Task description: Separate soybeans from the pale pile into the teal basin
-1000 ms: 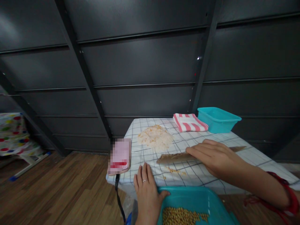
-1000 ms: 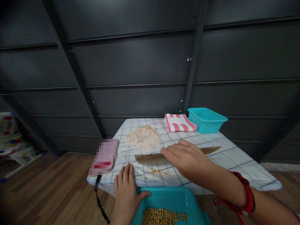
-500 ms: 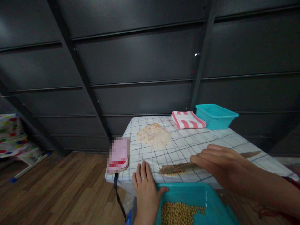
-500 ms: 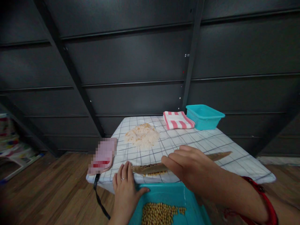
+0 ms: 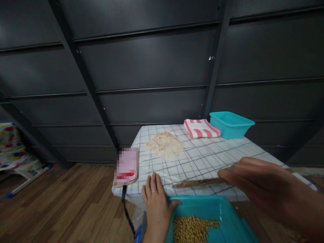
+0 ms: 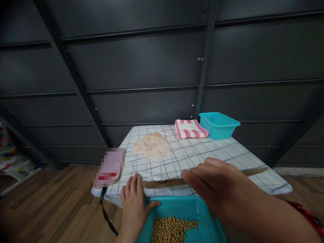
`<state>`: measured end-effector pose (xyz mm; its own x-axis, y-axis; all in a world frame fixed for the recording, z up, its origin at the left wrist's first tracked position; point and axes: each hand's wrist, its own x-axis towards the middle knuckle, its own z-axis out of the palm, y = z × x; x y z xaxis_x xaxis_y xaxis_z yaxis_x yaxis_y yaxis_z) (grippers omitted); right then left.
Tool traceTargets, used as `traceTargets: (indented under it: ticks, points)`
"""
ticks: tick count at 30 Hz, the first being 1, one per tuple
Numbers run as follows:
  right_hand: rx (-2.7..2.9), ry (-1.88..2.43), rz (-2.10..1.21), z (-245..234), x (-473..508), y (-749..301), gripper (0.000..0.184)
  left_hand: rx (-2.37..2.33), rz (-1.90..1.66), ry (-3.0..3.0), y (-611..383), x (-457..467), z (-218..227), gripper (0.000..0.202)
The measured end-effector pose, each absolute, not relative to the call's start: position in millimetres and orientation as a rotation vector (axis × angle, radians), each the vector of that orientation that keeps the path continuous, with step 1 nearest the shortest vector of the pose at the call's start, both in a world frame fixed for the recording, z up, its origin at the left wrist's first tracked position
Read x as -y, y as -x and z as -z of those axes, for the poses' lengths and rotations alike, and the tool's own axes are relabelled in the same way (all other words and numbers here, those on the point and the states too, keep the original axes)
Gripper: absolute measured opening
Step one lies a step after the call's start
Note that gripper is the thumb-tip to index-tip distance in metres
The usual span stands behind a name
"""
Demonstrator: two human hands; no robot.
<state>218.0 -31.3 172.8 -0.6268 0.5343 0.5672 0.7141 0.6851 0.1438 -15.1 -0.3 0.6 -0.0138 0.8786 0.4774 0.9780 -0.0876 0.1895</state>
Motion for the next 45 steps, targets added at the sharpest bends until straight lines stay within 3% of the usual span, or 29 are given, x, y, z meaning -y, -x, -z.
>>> traceTargets:
  ticks: [6, 12, 21, 36, 45]
  points:
    - [2.358, 0.857, 1.002, -187, -12, -223, 0.034, 1.958, 0.72, 2.031, 16, -1, 2, 0.086]
    - [2.349, 1.016, 1.133, -181, -60, -218, 0.031, 1.948, 0.73, 2.005, 13, -1, 7, 0.088]
    - [2.396, 1.422, 0.974, -186, -107, -189, 0.023, 2.043, 0.791, 1.917, 0, -1, 4, 0.087]
    - [2.447, 1.085, 0.985, -176, -97, -187, 0.033, 2.027, 0.813, 1.9, 3, -3, 9, 0.093]
    - [2.435, 0.932, 1.079, -166, -74, -204, 0.036, 1.977, 0.741, 1.904, 3, 0, 5, 0.086]
